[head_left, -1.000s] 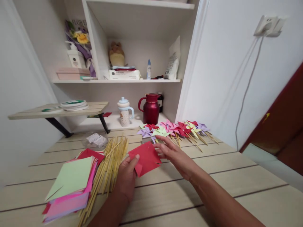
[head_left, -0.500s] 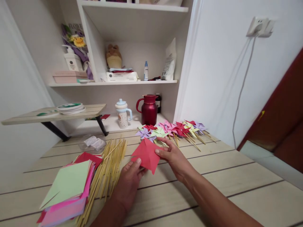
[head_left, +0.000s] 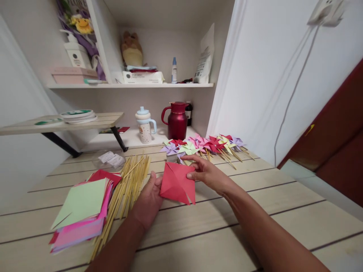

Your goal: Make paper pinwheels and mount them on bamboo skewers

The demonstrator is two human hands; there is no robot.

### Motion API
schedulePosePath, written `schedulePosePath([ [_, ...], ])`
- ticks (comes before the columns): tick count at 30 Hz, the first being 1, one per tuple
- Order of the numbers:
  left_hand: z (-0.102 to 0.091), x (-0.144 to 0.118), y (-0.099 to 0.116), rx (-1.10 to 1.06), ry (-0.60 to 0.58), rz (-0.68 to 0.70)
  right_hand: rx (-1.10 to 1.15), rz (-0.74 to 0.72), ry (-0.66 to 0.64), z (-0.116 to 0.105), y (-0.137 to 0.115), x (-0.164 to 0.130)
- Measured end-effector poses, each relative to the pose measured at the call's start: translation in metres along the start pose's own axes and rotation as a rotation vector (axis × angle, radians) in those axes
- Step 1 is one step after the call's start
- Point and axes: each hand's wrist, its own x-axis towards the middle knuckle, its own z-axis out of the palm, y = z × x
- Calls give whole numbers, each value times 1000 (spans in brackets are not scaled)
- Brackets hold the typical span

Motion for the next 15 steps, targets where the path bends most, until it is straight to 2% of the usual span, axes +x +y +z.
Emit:
schedulePosePath([
  [6, 2, -3, 1, 97, -42, -20, -40, 22, -7, -7, -8, -4],
  [12, -4, -5, -3, 212, -15, -108, -184, 17, -202, -9, -10, -8],
  [15, -3, -7, -2, 280, 5, -126, -229, 16, -222, -6, -10, -9],
])
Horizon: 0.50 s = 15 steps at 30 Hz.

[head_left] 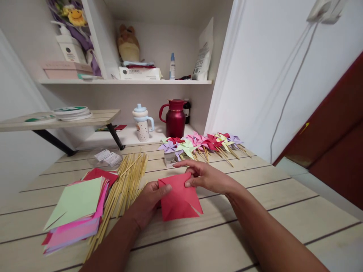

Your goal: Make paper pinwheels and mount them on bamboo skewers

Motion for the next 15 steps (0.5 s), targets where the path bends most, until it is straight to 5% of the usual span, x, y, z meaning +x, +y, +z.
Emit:
schedulePosePath([
  [8, 15, 1, 0, 107, 145, -11, -54, -53, 132, 6, -1, 3],
  [12, 17, 8, -3, -67, 319, 139, 22, -197, 482, 13, 2, 9],
  [15, 11, 11, -1, -272, 451, 233, -140, -315, 654, 21, 2, 9],
])
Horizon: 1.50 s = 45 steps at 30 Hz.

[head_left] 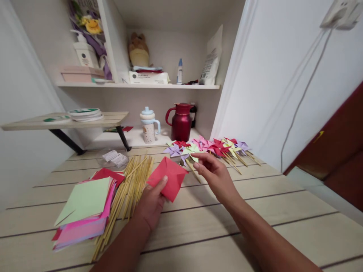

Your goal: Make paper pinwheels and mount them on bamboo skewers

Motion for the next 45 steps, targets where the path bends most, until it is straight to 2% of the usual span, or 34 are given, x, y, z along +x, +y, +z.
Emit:
schedulePosePath([
  [2, -4, 3, 4, -61, 75, -7, -145, -133, -12, 4, -2, -5],
  [5, -9, 7, 9, -103, 131, 33, -291, -317, -104, 12, -4, -13],
  [7, -12, 9, 10, -124, 120, 60, -327, -393, -162, 19, -3, -17],
  [10, -13, 9, 9, -138, 65, 56, -356, -431, -239, 27, 1, -22],
  [15, -9, 4, 7, -145, -11, 17, -429, -345, -380, 34, 11, -26],
  [18, -6, 0, 7, -152, -73, 3, -427, -319, -420, 34, 15, -26],
  [22, -3, -2, 6, -134, -98, 15, -333, -293, -351, 34, 15, -23],
  [28, -2, -3, 6, -49, -100, 85, -237, -127, -206, 34, 11, -17],
  [32, 0, -7, 6, 37, -123, 108, -152, -57, -207, 36, 11, -16],
  [37, 2, -8, 2, 61, -128, 65, -119, 26, -205, 37, 13, -17],
  [40, 0, -4, 0, 1, -107, 53, -135, 13, -210, 36, 13, -16],
  [45, -7, 2, 3, -119, -30, 51, -185, -147, -253, 36, 15, -17],
])
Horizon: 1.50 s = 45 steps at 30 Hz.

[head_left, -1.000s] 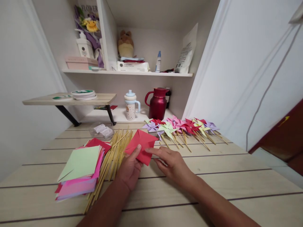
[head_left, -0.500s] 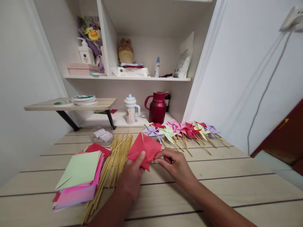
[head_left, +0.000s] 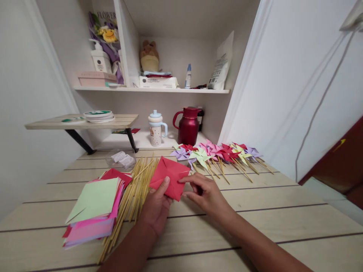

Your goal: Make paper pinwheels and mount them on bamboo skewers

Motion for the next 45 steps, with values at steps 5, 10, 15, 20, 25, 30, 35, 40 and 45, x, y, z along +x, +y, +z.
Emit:
schedulePosePath([
  [5, -4, 2, 0, -24, 37, -7, -55, -117, -43, 2, -1, -2],
  [10, -2, -2, -5, 25, -51, -63, -106, -74, 55, 0, -2, -1],
  [15, 1, -4, -6, 66, -66, -60, -105, -31, 111, -3, 0, 1],
  [20, 0, 1, 0, -3, 79, -60, -179, -221, 66, -7, 0, 0],
  [25, 2, 2, 5, -50, 93, -33, -303, -315, 9, -4, 1, -4],
  [30, 2, -4, 2, -40, -16, -73, -333, -300, 20, 0, 5, -6],
  [35, 1, -6, -2, 44, -78, -89, -176, -228, 101, 0, 1, -3],
  [40, 2, -6, -4, 166, -95, -47, -103, -65, 117, -2, -4, 1],
  [45, 3, -5, -5, 182, -120, -43, -99, 40, 131, -3, -5, 3],
])
